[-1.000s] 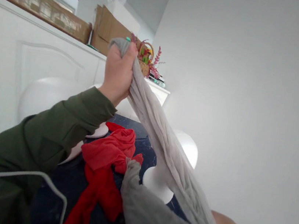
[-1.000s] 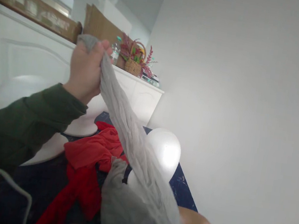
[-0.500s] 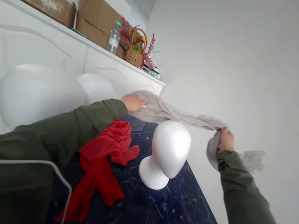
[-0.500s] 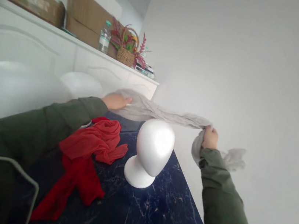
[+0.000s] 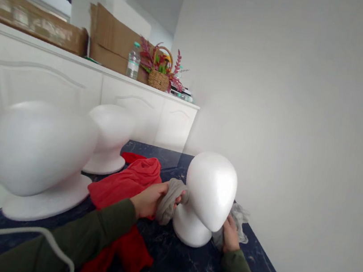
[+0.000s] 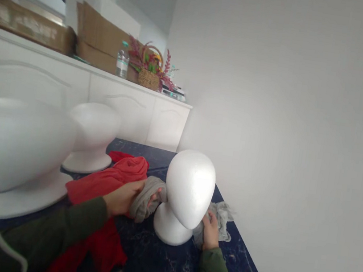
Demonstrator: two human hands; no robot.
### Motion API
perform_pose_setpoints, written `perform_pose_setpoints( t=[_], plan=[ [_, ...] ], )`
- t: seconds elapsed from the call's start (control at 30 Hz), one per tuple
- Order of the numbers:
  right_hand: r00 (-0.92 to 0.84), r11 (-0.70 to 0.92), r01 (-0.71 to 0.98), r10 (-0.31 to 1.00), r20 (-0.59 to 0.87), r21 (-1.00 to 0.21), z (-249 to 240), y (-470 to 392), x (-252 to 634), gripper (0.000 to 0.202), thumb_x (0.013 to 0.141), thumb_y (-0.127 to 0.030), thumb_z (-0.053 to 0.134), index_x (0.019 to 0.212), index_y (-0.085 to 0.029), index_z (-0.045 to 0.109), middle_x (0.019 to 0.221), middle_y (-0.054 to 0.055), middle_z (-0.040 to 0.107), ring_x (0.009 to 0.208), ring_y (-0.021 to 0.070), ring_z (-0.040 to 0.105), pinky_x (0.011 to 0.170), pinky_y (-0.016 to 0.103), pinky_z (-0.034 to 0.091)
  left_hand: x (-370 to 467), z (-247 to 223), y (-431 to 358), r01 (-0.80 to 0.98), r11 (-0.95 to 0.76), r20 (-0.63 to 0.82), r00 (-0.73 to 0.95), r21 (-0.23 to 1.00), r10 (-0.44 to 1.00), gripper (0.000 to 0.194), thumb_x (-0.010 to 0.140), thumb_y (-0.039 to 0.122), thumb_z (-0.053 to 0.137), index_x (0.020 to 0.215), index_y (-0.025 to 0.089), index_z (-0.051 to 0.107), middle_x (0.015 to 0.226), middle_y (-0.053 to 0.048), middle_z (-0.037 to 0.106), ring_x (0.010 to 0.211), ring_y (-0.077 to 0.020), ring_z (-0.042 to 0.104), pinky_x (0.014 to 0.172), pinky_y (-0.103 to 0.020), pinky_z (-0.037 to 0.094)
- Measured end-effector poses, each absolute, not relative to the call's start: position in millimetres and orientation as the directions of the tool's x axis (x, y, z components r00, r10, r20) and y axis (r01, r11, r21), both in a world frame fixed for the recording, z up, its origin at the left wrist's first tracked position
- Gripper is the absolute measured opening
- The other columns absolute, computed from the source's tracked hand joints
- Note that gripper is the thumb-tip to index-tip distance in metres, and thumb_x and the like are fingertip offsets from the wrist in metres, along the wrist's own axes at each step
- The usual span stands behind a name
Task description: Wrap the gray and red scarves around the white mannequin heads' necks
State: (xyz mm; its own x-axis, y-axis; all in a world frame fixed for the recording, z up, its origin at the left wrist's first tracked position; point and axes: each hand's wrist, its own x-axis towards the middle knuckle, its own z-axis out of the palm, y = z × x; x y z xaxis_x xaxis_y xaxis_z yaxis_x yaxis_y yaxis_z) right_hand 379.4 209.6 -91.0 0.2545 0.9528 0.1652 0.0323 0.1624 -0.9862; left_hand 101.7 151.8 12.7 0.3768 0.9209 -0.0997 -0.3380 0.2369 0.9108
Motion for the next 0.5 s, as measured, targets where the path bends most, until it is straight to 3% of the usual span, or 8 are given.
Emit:
perform_pose_setpoints(
  t=[0.13,0.27,0.37,0.5],
  plan=[
    [0.27,0.206,-0.043,0.945,0.187,-0.978,-90.6,174.0,365.9,0.026,0.065,-0.035,0.053,0.087,-0.021,0.048,0.083,0.001,0.057,0.085,0.021,0.052,0.074,0.031,0.043,142.1,-13.8,131.3,-0.247,0.085,0.025,0.411,0.965,0.911,0.034,0.066,0.019,0.054,0.099,0.018,0.053,0.077,-0.002,0.06,0.058,-0.0125,0.054,0.056,-0.025,0.043],
    [0.111,0.298,0.121,0.944,0.312,-0.947,-97.6,131.3,338.6,0.035,0.07,-0.028,0.051,0.104,-0.021,0.049,0.107,0.004,0.053,0.108,0.0219,0.041,0.096,0.036,0.029,170.5,-46.4,125.9,-0.103,-0.187,0.213,0.434,0.977,0.875,0.042,0.063,0.014,0.055,0.105,0.019,0.051,0.095,-0.004,0.06,0.084,-0.0189,0.056,0.076,-0.031,0.044],
    [0.04,0.339,0.157,0.936,0.349,-0.928,-104.9,108.3,325.0,0.038,0.076,-0.031,0.045,0.112,-0.021,0.05,0.12,0.005,0.046,0.116,0.0216,0.035,0.102,0.038,0.02,178.0,-58.7,125.6,0.007,-0.3,0.277,0.365,0.954,0.889,0.05,0.062,0.015,0.057,0.111,0.023,0.046,0.107,-0.005,0.056,0.097,-0.0221,0.052,0.083,-0.032,0.042],
    [0.026,0.387,0.188,0.917,0.399,-0.903,-99.4,93.4,312.8,0.04,0.082,-0.041,0.038,0.113,-0.02,0.052,0.118,0.007,0.048,0.113,0.023,0.038,0.099,0.04,0.025,177.0,-58.2,121.4,0.105,-0.378,0.321,0.35,0.92,0.88,0.059,0.06,0.015,0.059,0.116,0.024,0.04,0.119,-0.006,0.047,0.109,-0.0242,0.043,0.093,-0.033,0.035]
  ],
)
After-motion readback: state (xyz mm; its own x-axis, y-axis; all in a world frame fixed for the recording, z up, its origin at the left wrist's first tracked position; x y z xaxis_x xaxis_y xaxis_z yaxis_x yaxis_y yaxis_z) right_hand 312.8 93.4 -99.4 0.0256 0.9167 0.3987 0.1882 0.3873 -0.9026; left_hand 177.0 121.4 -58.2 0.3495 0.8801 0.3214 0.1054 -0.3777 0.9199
